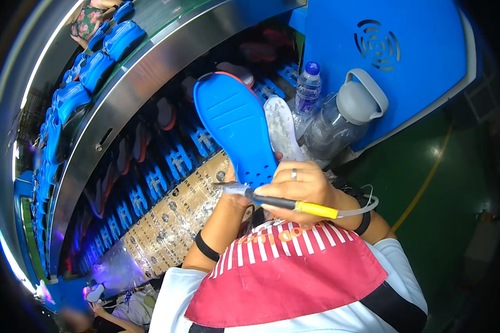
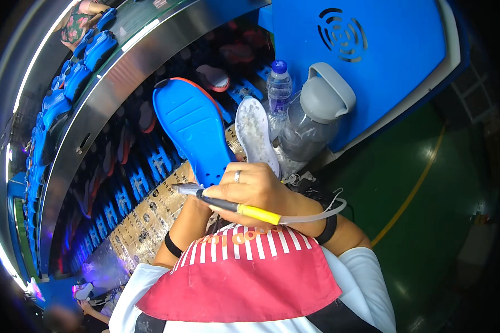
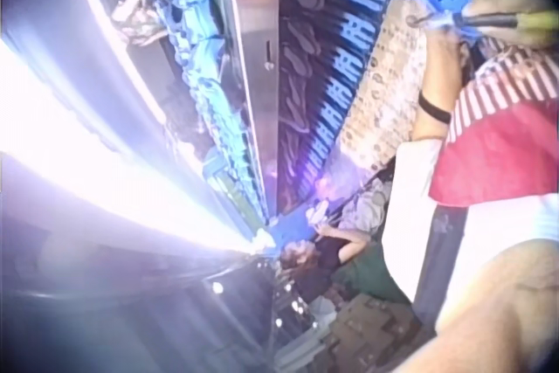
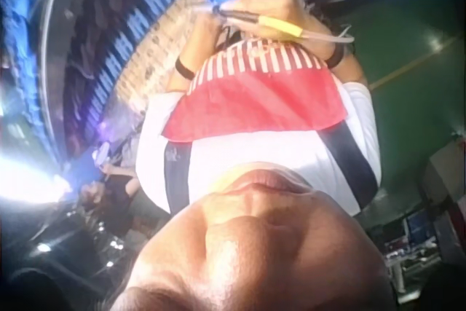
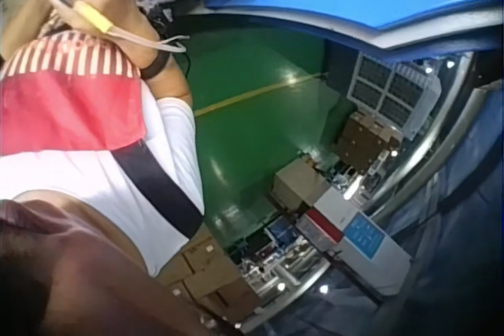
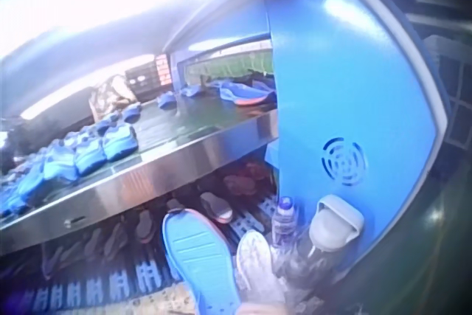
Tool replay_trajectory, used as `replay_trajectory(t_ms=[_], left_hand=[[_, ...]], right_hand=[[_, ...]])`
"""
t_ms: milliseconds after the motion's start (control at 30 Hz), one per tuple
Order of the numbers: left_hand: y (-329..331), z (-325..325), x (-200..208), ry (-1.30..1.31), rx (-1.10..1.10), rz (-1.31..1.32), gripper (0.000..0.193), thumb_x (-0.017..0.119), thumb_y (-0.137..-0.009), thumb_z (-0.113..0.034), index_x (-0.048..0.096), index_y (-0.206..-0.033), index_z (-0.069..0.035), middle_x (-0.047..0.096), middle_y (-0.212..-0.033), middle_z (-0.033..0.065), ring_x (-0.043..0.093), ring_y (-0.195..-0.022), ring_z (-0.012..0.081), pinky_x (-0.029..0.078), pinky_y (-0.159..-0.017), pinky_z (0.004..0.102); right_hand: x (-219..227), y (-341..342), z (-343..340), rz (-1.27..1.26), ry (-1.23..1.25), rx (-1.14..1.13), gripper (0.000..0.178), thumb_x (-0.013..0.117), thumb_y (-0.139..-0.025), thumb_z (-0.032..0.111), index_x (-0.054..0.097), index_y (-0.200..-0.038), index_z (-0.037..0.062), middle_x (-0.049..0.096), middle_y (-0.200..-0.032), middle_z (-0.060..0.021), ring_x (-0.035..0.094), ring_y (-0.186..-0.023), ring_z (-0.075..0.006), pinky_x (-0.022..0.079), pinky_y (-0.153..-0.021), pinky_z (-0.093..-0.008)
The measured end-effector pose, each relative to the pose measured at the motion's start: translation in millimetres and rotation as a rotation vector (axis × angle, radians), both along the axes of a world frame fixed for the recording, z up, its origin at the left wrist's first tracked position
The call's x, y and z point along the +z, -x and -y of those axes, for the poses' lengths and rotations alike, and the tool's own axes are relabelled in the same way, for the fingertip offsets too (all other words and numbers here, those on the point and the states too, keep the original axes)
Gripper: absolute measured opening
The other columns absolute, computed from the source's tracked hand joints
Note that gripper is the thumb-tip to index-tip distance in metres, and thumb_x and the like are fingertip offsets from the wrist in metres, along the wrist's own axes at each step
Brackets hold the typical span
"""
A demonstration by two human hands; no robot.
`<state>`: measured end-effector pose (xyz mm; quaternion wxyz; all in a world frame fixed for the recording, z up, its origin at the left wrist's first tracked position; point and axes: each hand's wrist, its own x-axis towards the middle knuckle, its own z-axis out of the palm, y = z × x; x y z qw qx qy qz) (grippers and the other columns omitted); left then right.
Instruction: The person picks up a blue shoe sole from a conveyor belt, applies a liquid to its surface with a brush, and places it back on the belt, repeating the process for several more soles.
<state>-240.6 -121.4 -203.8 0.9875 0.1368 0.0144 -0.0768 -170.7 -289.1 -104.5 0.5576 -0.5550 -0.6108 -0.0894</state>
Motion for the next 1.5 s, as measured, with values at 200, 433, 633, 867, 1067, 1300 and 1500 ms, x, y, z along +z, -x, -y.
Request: replay_trajectory(t_ms=[200, 433, 633, 867, 1067, 1300, 1500], left_hand=[[-1, 2, 11, -0.154, 0.207, 0.030, 0.080, 0.057, -0.076, -0.061, 0.041, -0.128, -0.002, 0.052, -0.119, 0.0271, 0.055, -0.106, 0.0409, 0.047, -0.089, 0.0511], [3, -10, 10, 0.033, 0.297, 0.061, 0.073, 0.053, -0.079, -0.059, 0.047, -0.124, -0.003, 0.052, -0.117, 0.0263, 0.054, -0.102, 0.0420, 0.050, -0.082, 0.0504], [8, -40, 14, -0.139, 0.226, 0.170, 0.078, 0.055, -0.078, -0.059, 0.041, -0.129, -0.002, 0.052, -0.117, 0.0276, 0.052, -0.107, 0.0429, 0.047, -0.087, 0.0506], [11, -70, 20, -0.665, 0.024, -0.097, 0.074, 0.058, -0.081, -0.048, 0.041, -0.128, 0.007, 0.053, -0.117, 0.0301, 0.058, -0.101, 0.0413, 0.049, -0.086, 0.0492], [7, -68, 55, -0.970, -0.169, -0.227, 0.045, 0.053, -0.091, -0.036, 0.059, -0.110, 0.005, 0.065, -0.098, 0.0131, 0.064, -0.081, 0.0148, 0.054, -0.072, 0.0278], [-2, -65, 73, -1.307, -0.536, -0.282, 0.050, 0.053, -0.090, -0.041, 0.057, -0.116, 0.001, 0.064, -0.104, 0.0128, 0.062, -0.089, 0.0154, 0.051, -0.077, 0.0282], [-3, -72, 69, -1.348, -0.655, -0.292, 0.051, 0.053, -0.090, -0.042, 0.057, -0.117, 0.001, 0.062, -0.109, 0.0129, 0.060, -0.096, 0.0160, 0.049, -0.083, 0.0286]], right_hand=[[-12, 3, -6, -0.061, 0.044, -0.178, 0.028, 0.074, -0.063, 0.006, 0.065, -0.089, 0.0018, 0.060, -0.071, -0.0080, 0.058, -0.062, -0.0235, 0.048, -0.056, -0.0316], [-11, 4, -1, -0.305, 0.163, 0.090, 0.029, 0.074, -0.065, 0.008, 0.067, -0.093, 0.0016, 0.063, -0.073, -0.0102, 0.060, -0.066, -0.0243, 0.048, -0.062, -0.0327], [-25, 1, 0, -0.178, 0.310, 0.275, 0.029, 0.075, -0.068, 0.011, 0.068, -0.095, 0.0053, 0.063, -0.074, -0.0089, 0.059, -0.065, -0.0243, 0.048, -0.060, -0.0323], [-35, -3, -3, -0.097, 0.290, 0.184, 0.024, 0.076, -0.067, 0.008, 0.068, -0.089, 0.0032, 0.063, -0.071, -0.0072, 0.058, -0.061, -0.0207, 0.046, -0.054, -0.0292], [-42, -4, -3, -0.129, 0.262, 0.312, 0.027, 0.075, -0.067, 0.012, 0.067, -0.092, 0.0082, 0.061, -0.070, -0.0047, 0.060, -0.069, -0.0219, 0.048, -0.060, -0.0307], [-43, -4, 0, 0.036, 0.449, 0.399, 0.026, 0.075, -0.065, 0.014, 0.068, -0.089, 0.0094, 0.060, -0.066, -0.0042, 0.057, -0.064, -0.0210, 0.047, -0.060, -0.0305], [-51, 6, -9, -0.015, 0.271, 0.227, 0.022, 0.074, -0.067, 0.011, 0.067, -0.087, 0.0085, 0.061, -0.069, -0.0048, 0.058, -0.065, -0.0213, 0.046, -0.057, -0.0300]])
